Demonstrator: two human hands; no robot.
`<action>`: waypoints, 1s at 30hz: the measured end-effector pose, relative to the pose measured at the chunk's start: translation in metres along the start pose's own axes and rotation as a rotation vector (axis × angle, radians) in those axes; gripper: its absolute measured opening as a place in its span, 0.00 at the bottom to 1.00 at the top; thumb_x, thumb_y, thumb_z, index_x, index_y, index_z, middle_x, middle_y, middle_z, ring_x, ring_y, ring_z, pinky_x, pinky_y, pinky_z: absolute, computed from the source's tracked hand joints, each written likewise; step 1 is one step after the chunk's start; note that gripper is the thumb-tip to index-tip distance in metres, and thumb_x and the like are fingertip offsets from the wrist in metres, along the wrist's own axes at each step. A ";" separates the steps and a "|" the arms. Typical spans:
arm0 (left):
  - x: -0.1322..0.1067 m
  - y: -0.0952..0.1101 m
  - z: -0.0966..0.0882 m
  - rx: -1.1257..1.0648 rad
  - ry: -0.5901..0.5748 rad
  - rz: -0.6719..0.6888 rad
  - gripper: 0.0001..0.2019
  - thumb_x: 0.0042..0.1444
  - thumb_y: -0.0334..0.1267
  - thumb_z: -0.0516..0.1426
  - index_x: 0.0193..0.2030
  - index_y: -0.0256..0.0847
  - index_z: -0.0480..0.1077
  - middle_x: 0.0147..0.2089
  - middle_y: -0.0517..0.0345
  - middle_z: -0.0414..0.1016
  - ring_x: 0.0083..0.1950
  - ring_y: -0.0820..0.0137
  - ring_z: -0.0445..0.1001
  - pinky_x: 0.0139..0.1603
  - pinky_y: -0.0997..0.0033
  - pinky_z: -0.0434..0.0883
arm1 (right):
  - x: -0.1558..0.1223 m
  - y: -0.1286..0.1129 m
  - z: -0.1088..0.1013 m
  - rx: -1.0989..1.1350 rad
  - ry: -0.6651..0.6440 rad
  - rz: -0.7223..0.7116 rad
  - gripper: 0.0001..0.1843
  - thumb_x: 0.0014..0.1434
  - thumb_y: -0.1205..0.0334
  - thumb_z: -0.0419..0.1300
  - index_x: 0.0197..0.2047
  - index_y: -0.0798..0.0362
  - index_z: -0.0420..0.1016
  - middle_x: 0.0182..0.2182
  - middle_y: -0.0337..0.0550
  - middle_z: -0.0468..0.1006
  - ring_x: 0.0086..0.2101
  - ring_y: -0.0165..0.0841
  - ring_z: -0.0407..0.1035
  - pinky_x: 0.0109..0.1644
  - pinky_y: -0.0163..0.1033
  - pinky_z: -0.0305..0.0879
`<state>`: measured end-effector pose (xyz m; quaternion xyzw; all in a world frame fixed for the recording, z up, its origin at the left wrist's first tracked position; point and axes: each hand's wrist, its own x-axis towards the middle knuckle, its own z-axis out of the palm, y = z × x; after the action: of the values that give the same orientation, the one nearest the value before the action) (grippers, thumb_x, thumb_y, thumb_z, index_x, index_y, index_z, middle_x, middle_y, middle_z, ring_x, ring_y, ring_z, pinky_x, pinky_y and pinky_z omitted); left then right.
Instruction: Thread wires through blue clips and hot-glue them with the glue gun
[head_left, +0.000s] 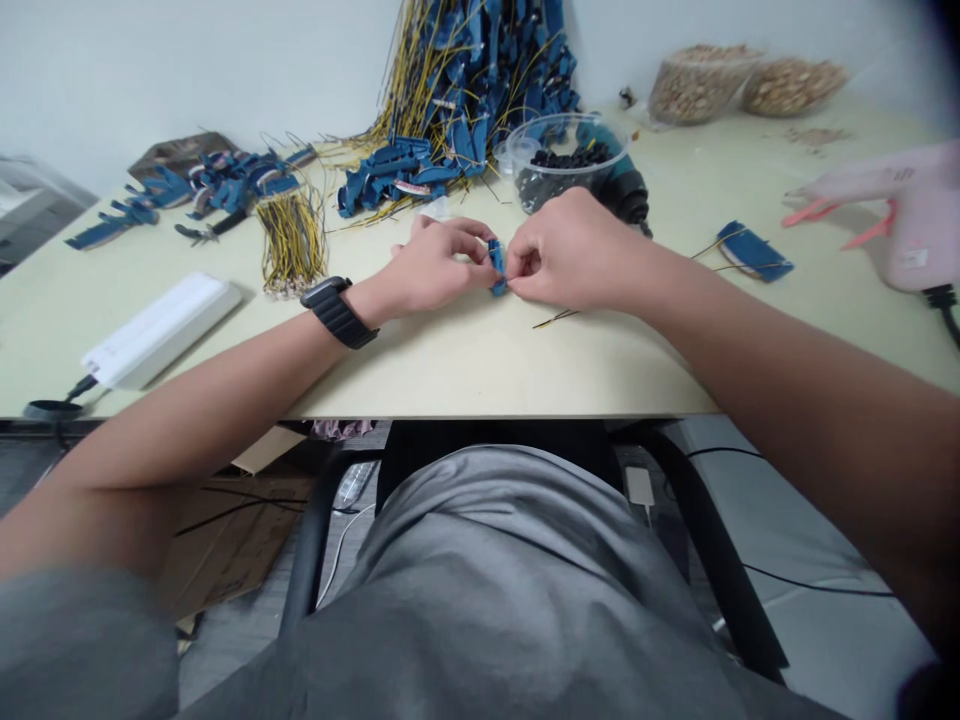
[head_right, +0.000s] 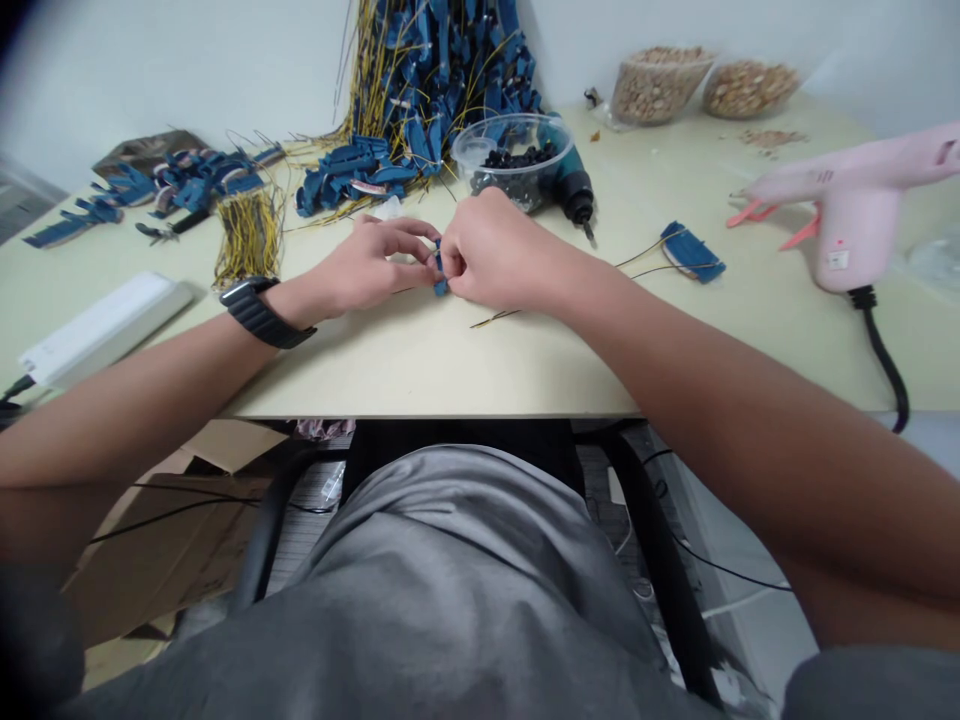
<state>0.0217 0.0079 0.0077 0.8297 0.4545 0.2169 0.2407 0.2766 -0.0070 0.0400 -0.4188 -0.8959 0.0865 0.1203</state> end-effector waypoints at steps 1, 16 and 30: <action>0.000 0.001 -0.001 0.000 0.003 -0.006 0.17 0.65 0.52 0.72 0.56 0.49 0.93 0.83 0.47 0.87 0.86 0.27 0.73 0.95 0.10 0.56 | 0.001 0.001 0.000 -0.006 -0.004 0.006 0.09 0.72 0.60 0.74 0.42 0.42 0.99 0.40 0.47 0.96 0.47 0.53 0.90 0.57 0.56 0.80; 0.001 0.003 -0.006 0.006 0.003 0.011 0.12 0.65 0.52 0.73 0.43 0.47 0.89 0.80 0.48 0.90 0.89 0.30 0.75 0.99 0.13 0.47 | -0.002 0.002 -0.013 -0.014 -0.023 0.008 0.11 0.72 0.67 0.74 0.44 0.44 1.01 0.38 0.46 0.96 0.43 0.49 0.89 0.56 0.54 0.78; 0.001 0.005 -0.008 0.001 -0.016 -0.001 0.12 0.64 0.52 0.73 0.45 0.48 0.92 0.80 0.49 0.90 0.89 0.30 0.77 1.01 0.16 0.42 | -0.003 -0.001 -0.006 0.034 -0.010 -0.008 0.10 0.72 0.60 0.74 0.40 0.40 0.99 0.44 0.45 0.98 0.49 0.51 0.89 0.57 0.54 0.79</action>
<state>0.0208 0.0078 0.0172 0.8312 0.4532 0.2102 0.2441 0.2794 -0.0098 0.0454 -0.4125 -0.8966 0.1035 0.1234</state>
